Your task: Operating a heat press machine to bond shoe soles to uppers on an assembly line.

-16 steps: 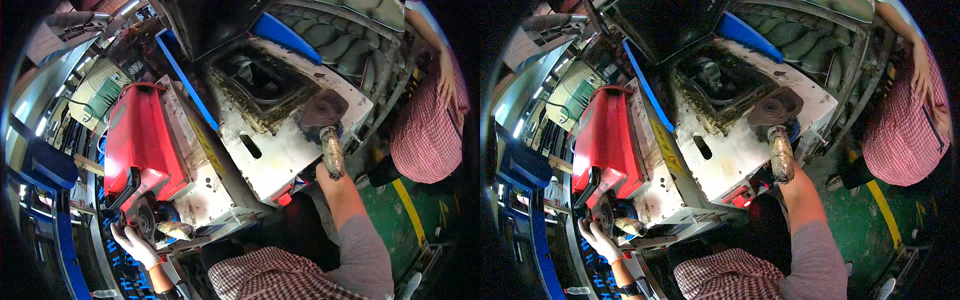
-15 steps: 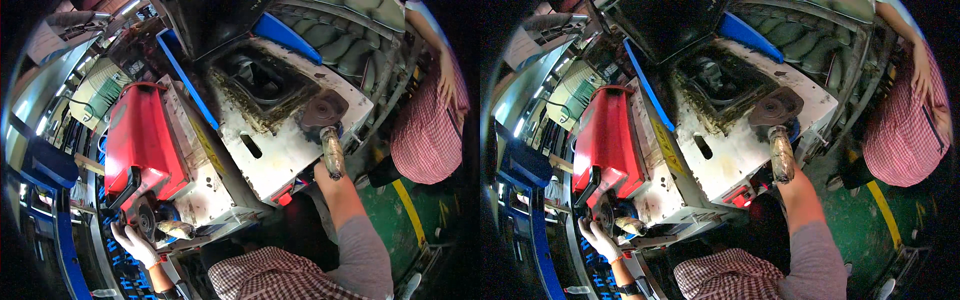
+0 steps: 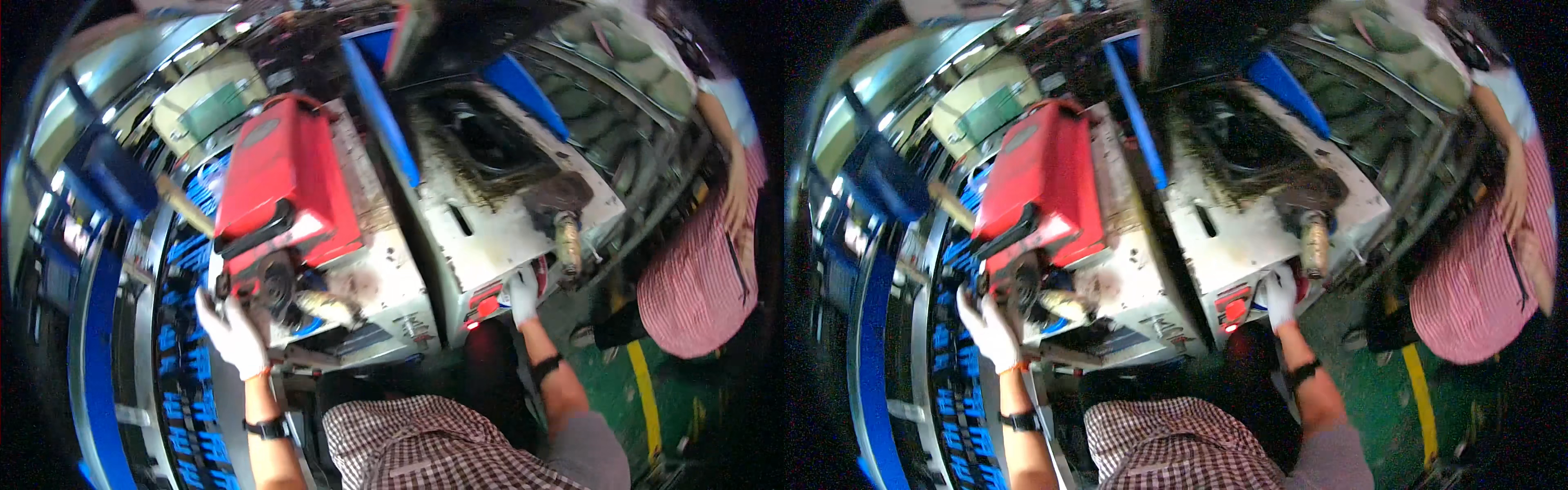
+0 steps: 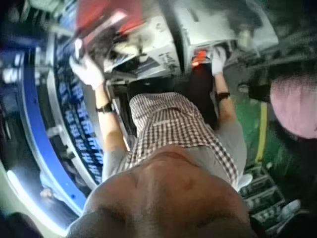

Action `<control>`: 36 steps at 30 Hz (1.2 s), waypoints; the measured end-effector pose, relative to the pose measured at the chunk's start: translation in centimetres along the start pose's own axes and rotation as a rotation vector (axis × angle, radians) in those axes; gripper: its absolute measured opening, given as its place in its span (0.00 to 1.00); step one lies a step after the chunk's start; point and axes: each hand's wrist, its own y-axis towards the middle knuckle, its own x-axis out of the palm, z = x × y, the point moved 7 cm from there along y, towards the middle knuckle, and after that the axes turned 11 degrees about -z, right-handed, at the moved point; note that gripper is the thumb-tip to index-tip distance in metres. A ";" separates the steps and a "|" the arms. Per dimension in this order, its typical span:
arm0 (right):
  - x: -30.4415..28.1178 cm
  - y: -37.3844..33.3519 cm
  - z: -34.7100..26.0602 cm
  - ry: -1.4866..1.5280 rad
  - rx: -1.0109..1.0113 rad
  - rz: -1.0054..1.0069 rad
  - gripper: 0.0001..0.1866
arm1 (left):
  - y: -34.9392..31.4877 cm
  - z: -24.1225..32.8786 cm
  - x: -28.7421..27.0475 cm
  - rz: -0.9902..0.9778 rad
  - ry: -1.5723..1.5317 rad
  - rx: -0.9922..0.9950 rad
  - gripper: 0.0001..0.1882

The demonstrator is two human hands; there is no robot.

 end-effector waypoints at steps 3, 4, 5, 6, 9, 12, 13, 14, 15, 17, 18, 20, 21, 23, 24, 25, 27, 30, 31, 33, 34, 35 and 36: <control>4.0 -9.9 -5.3 0.049 0.122 0.043 0.03 | -0.2 -0.8 -0.5 0.022 0.081 -0.006 0.34; 3.4 -12.0 -3.1 0.167 0.152 0.021 0.06 | -0.1 1.2 0.3 0.003 -0.010 -0.038 0.33; 5.7 -14.2 -3.9 0.212 0.176 -0.057 0.08 | 0.0 1.5 0.6 -0.056 0.037 -0.065 0.33; 9.1 -16.2 -4.5 0.293 0.274 -0.193 0.10 | -0.3 1.3 0.2 0.010 0.054 0.007 0.32; 16.8 -22.6 -2.0 0.367 0.597 -0.685 0.17 | -1.6 0.1 -0.1 0.004 0.099 0.057 0.31; 17.6 -27.3 11.3 -0.212 0.618 -1.179 0.16 | -3.9 1.0 -0.1 0.069 0.182 0.273 0.29; 17.0 -27.9 15.2 -0.565 0.447 -1.384 0.17 | -5.3 1.3 -0.4 0.153 0.274 0.377 0.27; 18.3 -29.1 14.1 -0.598 0.492 -1.499 0.17 | -6.1 0.0 -0.9 0.039 0.283 0.320 0.23; 18.8 -29.2 13.5 -0.613 0.493 -1.505 0.17 | -6.3 -0.2 -1.6 0.047 0.281 0.307 0.23; 19.7 -28.4 11.9 -0.400 0.474 -1.341 0.18 | -6.8 0.0 -2.3 0.000 0.274 0.413 0.20; 19.4 -27.9 11.3 -0.364 0.516 -1.212 0.17 | -7.0 -0.3 -2.5 0.000 0.251 0.416 0.19; 19.0 -27.2 11.2 -0.253 0.696 -1.062 0.17 | -7.2 -0.8 -2.5 0.039 0.259 0.419 0.19; 18.4 -27.1 11.6 -0.128 0.865 -0.898 0.17 | -7.4 -0.8 -2.5 0.073 0.271 0.432 0.19; 17.7 -26.7 11.1 -0.114 0.948 -0.850 0.17 | -7.6 -1.1 -2.3 0.086 0.274 0.420 0.20; 17.6 -26.7 10.8 -0.107 0.957 -0.833 0.18 | -7.7 -1.2 -2.2 0.099 0.284 0.409 0.20; 17.5 -26.6 10.5 -0.099 0.967 -0.817 0.19 | -7.7 -1.3 -2.0 0.099 0.281 0.412 0.20; 17.5 -26.7 10.4 -0.103 0.963 -0.822 0.19 | -7.8 -1.5 -1.9 0.122 0.281 0.405 0.20; 17.2 -26.6 10.6 -0.127 0.950 -0.841 0.20 | -7.8 -1.5 -1.6 0.137 0.270 0.408 0.19; 17.2 -26.6 10.7 -0.146 0.939 -0.853 0.20 | -7.8 -1.5 -1.5 0.136 0.270 0.409 0.19; 17.3 -26.7 11.0 -0.148 0.945 -0.852 0.21 | -7.8 -1.6 -1.3 0.141 0.282 0.404 0.19; 17.3 -26.7 11.2 -0.152 0.950 -0.851 0.21 | -7.8 -1.8 -1.2 0.139 0.282 0.405 0.19; 17.2 -26.7 11.3 -0.150 0.952 -0.849 0.21 | -7.8 -1.9 -1.2 0.144 0.276 0.418 0.19; 17.4 -26.7 11.2 -0.138 0.946 -0.855 0.21 | -7.7 -1.7 -1.4 0.154 0.271 0.437 0.19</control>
